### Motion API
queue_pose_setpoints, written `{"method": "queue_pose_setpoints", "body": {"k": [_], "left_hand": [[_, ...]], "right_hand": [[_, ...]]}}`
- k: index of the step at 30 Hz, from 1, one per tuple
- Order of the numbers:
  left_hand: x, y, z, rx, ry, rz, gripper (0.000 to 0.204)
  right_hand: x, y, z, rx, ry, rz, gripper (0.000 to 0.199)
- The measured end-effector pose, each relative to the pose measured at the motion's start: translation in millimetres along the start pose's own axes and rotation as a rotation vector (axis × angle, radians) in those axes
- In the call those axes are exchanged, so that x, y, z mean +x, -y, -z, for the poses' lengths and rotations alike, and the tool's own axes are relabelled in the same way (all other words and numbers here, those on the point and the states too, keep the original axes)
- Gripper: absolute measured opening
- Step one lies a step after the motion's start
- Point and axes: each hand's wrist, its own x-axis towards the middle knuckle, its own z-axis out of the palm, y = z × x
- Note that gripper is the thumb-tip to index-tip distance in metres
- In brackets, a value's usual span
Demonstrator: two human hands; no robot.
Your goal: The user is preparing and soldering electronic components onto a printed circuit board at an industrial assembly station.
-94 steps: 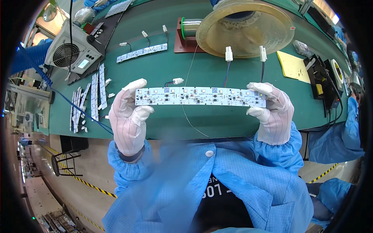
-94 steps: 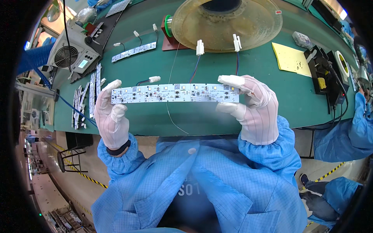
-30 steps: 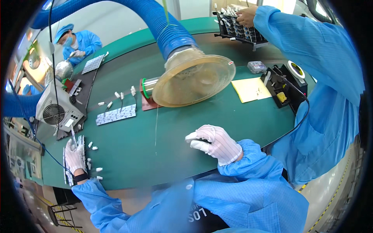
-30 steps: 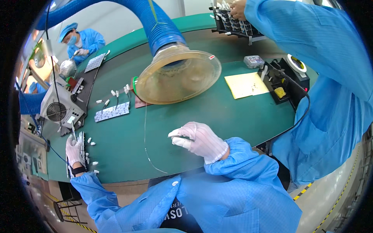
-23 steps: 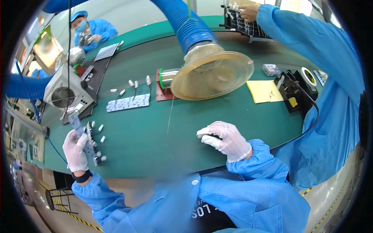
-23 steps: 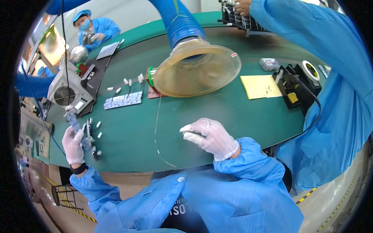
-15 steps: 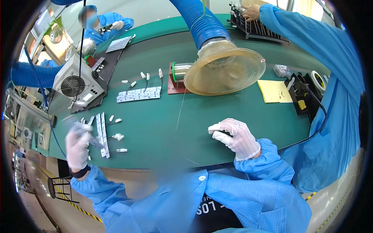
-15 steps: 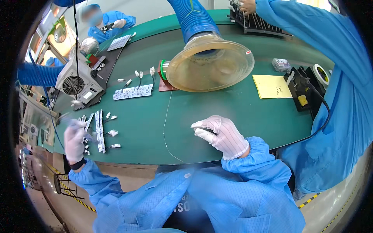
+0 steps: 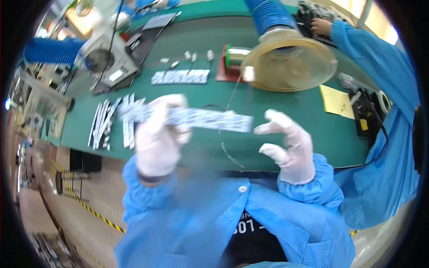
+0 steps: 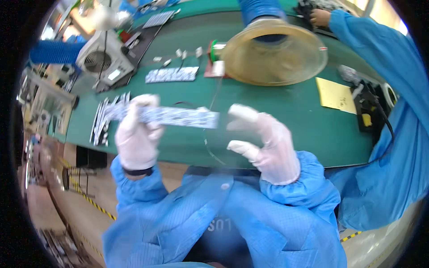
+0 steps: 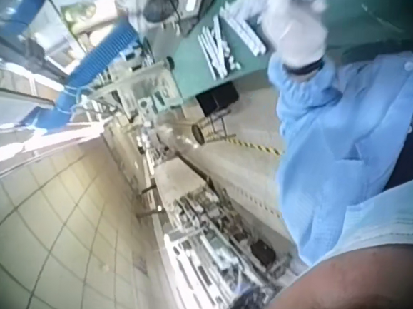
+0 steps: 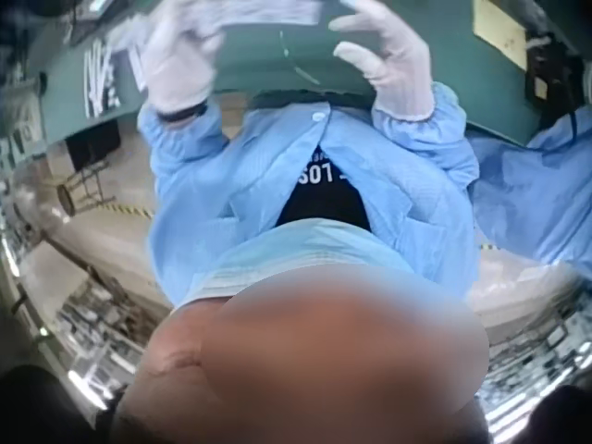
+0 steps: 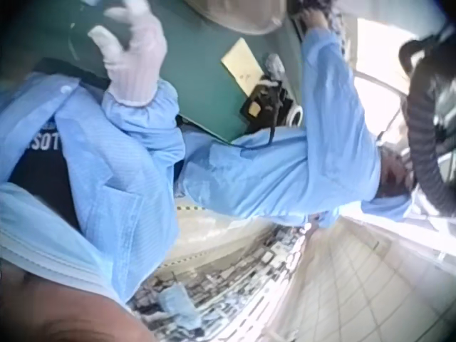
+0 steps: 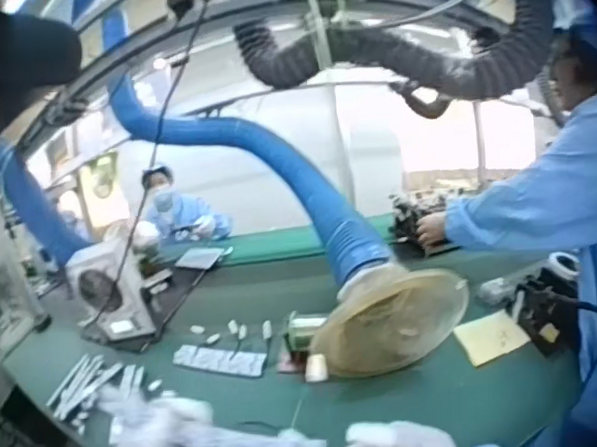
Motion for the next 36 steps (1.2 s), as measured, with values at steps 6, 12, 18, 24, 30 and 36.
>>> {"method": "queue_pose_setpoints", "body": {"k": [6, 12, 18, 24, 30, 36], "left_hand": [[-4.1, 23.9, -27.7, -0.118, 0.093, 0.130, 0.033], [-4.5, 25.7, -26.5, 0.068, 0.134, 0.138, 0.040], [-0.3, 38.8, 9.9, -0.326, 0.302, 0.075, 0.080], [15.9, 30.4, 8.4, -0.653, 0.259, 0.152, 0.070], [4.2, 21.0, -15.4, -0.206, 0.370, 0.280, 0.046], [11.9, 39.4, -12.0, -0.024, 0.351, 0.349, 0.047]], "right_hand": [[4.3, 4.6, -10.1, -0.032, -0.155, -0.113, 0.077], [5.2, -2.8, -4.3, -0.176, -0.126, -0.046, 0.048], [7.1, 1.4, 0.3, 0.157, -0.196, -0.191, 0.045], [8.8, -4.8, 7.2, 0.148, -0.106, -0.186, 0.051], [19.0, -18.9, 11.3, -0.071, 0.173, 0.226, 0.057], [13.3, -9.8, 15.7, -0.261, -0.064, 0.317, 0.045]]}}
